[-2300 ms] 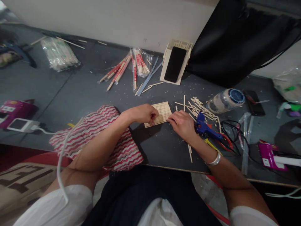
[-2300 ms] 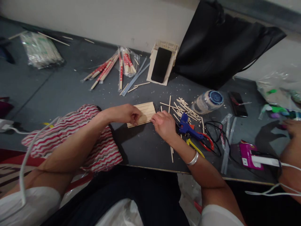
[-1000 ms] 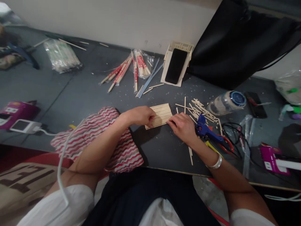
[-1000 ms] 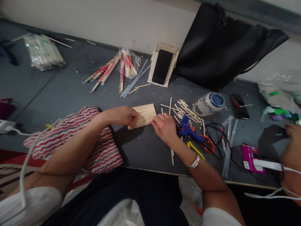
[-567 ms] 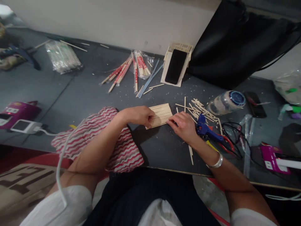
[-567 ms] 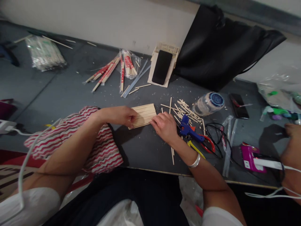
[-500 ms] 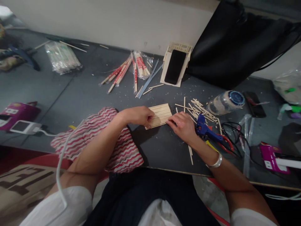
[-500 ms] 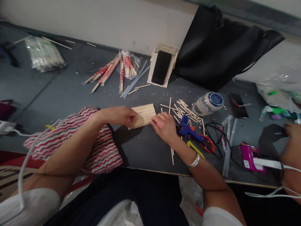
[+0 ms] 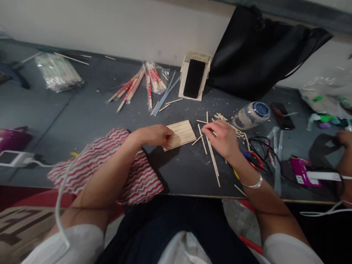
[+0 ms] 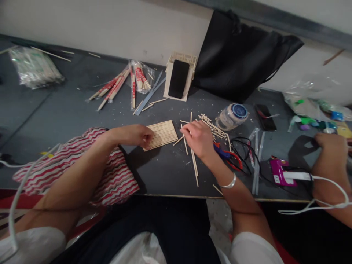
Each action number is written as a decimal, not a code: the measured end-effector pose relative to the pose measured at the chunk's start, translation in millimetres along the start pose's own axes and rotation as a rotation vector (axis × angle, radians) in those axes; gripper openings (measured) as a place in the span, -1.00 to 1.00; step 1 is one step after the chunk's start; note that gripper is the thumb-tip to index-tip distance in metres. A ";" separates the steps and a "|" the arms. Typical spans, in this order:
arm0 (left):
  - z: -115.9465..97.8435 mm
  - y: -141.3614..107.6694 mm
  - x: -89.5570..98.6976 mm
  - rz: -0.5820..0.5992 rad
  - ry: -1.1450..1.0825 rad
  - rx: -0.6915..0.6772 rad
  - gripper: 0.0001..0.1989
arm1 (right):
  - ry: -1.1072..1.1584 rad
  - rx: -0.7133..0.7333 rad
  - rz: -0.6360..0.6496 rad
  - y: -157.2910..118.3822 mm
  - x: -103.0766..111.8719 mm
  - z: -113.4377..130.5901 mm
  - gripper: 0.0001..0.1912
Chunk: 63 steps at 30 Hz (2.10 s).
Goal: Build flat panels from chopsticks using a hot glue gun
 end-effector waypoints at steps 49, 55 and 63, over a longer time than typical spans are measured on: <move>-19.2 14.2 -17.2 -0.490 -1.258 0.018 -0.70 | -0.408 -0.363 0.397 50.4 -14.3 -22.6 -0.83; -21.6 12.1 -16.3 -0.476 -1.300 0.053 -0.72 | -0.326 -0.436 0.543 63.2 -23.1 -34.2 -0.93; -23.7 11.7 -17.3 -0.363 -1.427 0.068 -0.77 | -0.137 0.183 -0.083 36.3 6.8 1.5 -0.84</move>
Point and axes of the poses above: each hand's wrist, its own y-axis towards the middle knuckle, its own x-axis out of the back of the hand, z = x × y, the point moved 3 cm from there along y, towards the middle knuckle, and after that the axes turned 11 degrees about -z, right-handed, at the moved point
